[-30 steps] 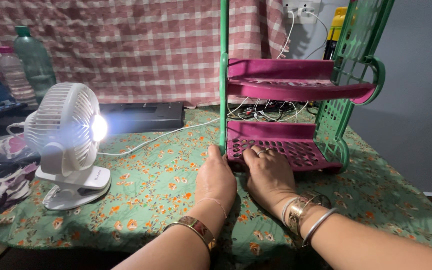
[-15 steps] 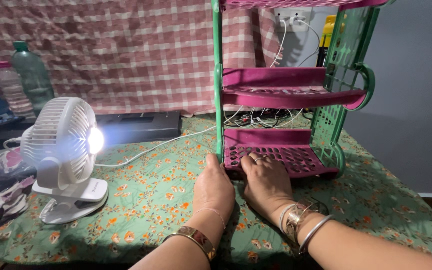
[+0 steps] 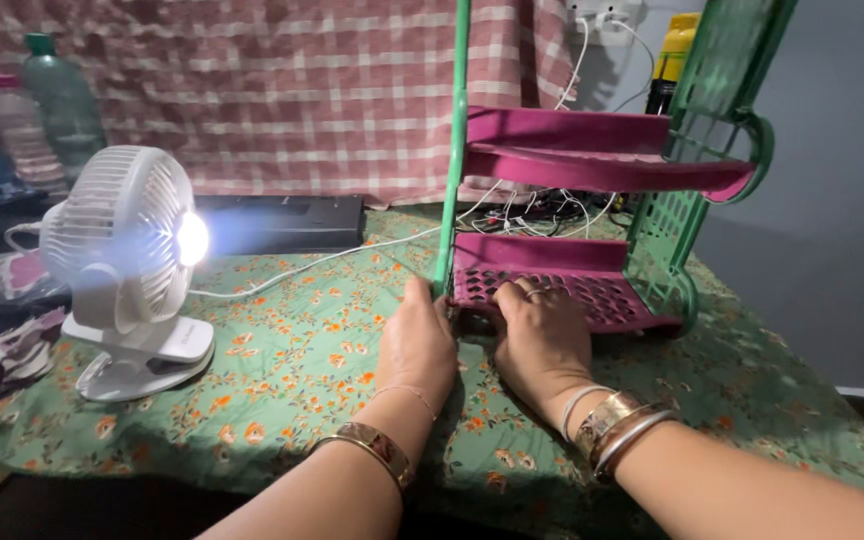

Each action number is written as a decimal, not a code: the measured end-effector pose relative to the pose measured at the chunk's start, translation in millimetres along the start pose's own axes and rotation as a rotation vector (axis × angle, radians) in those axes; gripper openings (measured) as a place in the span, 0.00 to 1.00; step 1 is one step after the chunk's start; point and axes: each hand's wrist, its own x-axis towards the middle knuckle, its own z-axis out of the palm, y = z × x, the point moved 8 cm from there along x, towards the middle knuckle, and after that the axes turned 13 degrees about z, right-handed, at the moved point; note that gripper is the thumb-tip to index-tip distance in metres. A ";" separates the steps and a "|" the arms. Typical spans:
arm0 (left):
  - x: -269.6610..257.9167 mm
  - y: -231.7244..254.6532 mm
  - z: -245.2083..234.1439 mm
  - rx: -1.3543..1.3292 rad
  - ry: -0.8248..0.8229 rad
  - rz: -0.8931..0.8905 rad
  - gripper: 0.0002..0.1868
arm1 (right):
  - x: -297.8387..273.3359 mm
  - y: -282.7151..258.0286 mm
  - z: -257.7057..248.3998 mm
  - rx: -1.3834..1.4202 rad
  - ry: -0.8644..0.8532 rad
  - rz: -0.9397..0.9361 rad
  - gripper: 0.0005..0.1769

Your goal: The person assembles a small plastic storage rack by connecting pink trays with green side panels. They repeatedly attach and detach components, aligning slots and snapping pieces together on a table.

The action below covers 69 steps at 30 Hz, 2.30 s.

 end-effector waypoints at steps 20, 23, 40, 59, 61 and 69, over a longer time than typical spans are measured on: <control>64.1 -37.8 33.6 -0.192 -0.055 -0.042 0.49 | 17.2 -5.2 -0.9 -0.094 -0.503 0.208 0.25; 77.2 -50.0 56.2 -0.536 -0.126 -0.214 0.56 | 36.8 9.2 10.1 0.019 -0.581 0.280 0.22; 131.6 -41.6 99.1 -0.910 -0.261 -0.145 0.48 | 101.7 80.0 179.6 0.085 -0.362 -0.005 0.25; 148.6 -73.2 102.3 -0.740 -0.284 -0.188 0.40 | 122.4 90.4 188.0 -0.033 -0.312 0.172 0.17; 157.1 -76.4 108.5 -0.704 -0.256 -0.147 0.39 | 122.8 87.0 188.2 -0.038 -0.242 0.041 0.15; 176.2 -94.4 160.4 -1.066 -0.271 -0.487 0.44 | 105.7 85.1 166.6 0.040 -0.396 0.402 0.24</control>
